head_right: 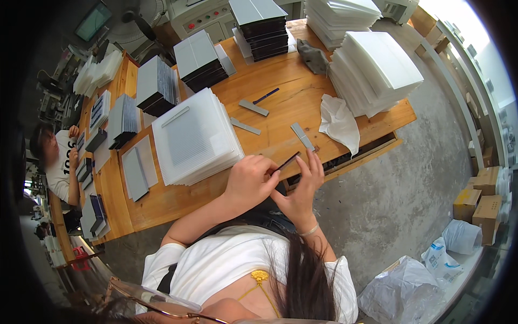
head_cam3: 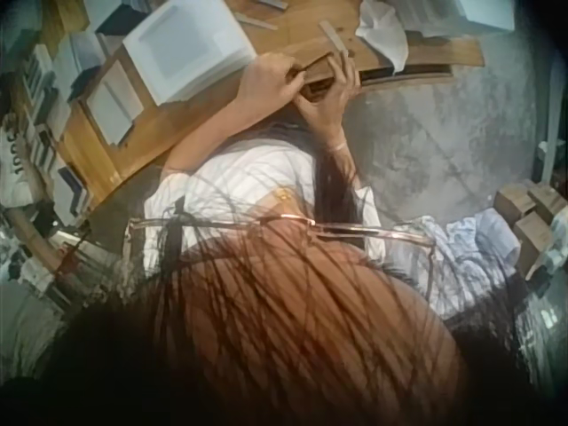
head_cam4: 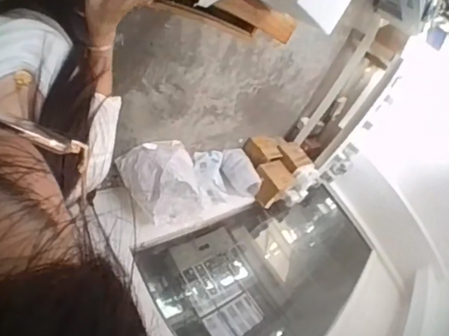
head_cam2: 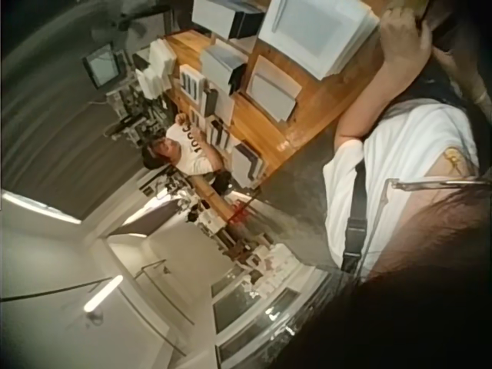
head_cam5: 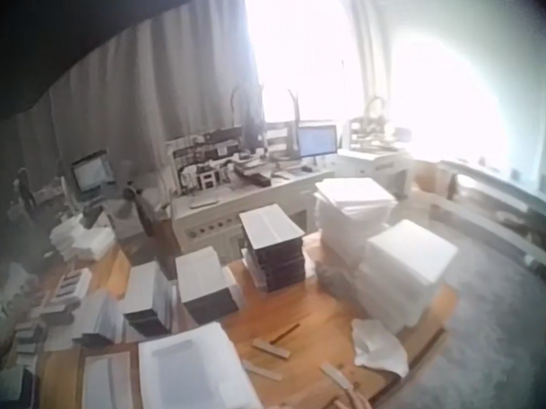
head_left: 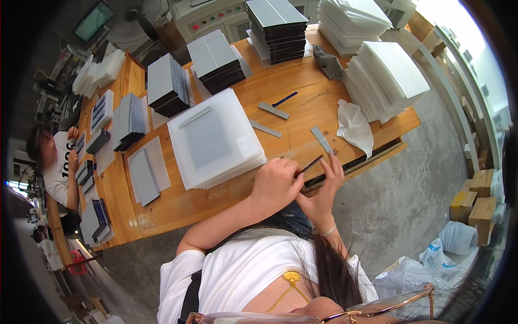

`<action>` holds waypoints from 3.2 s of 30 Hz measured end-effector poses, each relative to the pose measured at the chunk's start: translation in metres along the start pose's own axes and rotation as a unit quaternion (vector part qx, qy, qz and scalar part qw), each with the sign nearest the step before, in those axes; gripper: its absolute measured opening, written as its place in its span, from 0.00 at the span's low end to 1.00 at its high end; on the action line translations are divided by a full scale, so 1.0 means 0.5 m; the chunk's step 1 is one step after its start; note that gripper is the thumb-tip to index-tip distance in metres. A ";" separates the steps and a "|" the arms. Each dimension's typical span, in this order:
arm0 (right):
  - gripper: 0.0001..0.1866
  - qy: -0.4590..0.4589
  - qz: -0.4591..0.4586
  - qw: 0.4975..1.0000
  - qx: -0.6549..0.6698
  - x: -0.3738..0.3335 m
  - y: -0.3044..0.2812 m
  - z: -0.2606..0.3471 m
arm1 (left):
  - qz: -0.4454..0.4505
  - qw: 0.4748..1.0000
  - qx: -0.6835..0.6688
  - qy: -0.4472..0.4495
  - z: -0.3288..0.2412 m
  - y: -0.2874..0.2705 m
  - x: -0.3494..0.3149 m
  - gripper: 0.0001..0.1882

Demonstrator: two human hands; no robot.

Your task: The person handles small rectangular strips by hand, picking them up, turning them over, aligning edges, and placing a foam sheet over a stack on the table.

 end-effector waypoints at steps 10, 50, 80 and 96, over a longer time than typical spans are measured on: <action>0.15 0.145 0.096 0.826 0.537 0.009 -0.042 -0.008 | -0.001 0.837 -0.527 -0.145 -0.020 -0.019 -0.017 0.07; 0.08 0.214 0.167 0.806 0.525 0.020 -0.036 -0.021 | -0.006 0.916 -0.392 -0.084 0.006 -0.015 -0.014 0.08; 0.04 0.234 0.161 0.736 0.614 0.032 -0.030 -0.020 | 0.032 0.754 -0.605 -0.255 0.011 -0.012 -0.009 0.07; 0.11 0.226 0.196 0.765 0.570 0.038 -0.046 -0.022 | 0.070 0.762 -0.585 -0.270 0.017 -0.022 -0.007 0.07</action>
Point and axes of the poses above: each hand's wrist, its own x-axis towards the middle knuckle, its own y-axis out of the palm, z = x × y, the point moved 1 cm from there along x, towards the middle knuckle, and after that the axes turned 12 degrees about -x, right-handed, at the moved point
